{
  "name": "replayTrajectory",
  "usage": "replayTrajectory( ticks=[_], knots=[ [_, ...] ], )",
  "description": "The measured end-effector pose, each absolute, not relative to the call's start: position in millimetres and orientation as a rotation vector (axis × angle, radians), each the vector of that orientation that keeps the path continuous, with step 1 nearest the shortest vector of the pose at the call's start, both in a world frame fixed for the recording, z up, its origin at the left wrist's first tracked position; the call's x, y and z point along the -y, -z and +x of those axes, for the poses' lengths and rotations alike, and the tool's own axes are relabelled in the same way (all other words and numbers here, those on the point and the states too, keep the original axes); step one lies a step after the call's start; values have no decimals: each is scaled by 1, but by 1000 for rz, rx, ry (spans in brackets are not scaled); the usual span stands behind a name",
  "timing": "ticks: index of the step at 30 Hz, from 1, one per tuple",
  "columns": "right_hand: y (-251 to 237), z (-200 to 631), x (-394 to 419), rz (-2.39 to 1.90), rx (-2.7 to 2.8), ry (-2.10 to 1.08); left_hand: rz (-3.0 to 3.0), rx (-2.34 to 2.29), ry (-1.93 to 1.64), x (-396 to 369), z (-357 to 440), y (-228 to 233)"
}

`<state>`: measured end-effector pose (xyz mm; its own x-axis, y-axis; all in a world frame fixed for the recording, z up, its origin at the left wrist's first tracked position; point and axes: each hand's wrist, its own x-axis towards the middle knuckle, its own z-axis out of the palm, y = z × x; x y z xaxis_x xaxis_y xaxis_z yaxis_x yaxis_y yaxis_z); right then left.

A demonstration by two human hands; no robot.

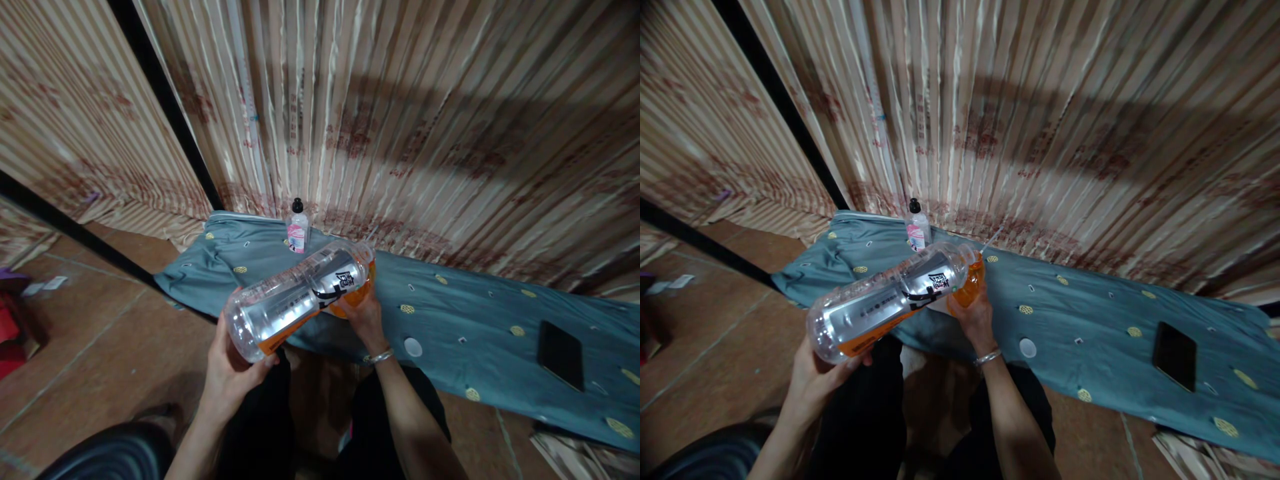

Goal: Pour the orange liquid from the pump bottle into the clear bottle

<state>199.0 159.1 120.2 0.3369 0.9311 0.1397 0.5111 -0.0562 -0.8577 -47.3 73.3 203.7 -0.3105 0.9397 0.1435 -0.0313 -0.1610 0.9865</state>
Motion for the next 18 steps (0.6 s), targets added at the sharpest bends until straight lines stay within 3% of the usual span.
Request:
replayTrajectory(
  ticks=[18],
  knots=[
    [-121, 198, -159, -1736, 1271, -621, 1180, -1305, -1596, -73, -49, -202]
  ],
)
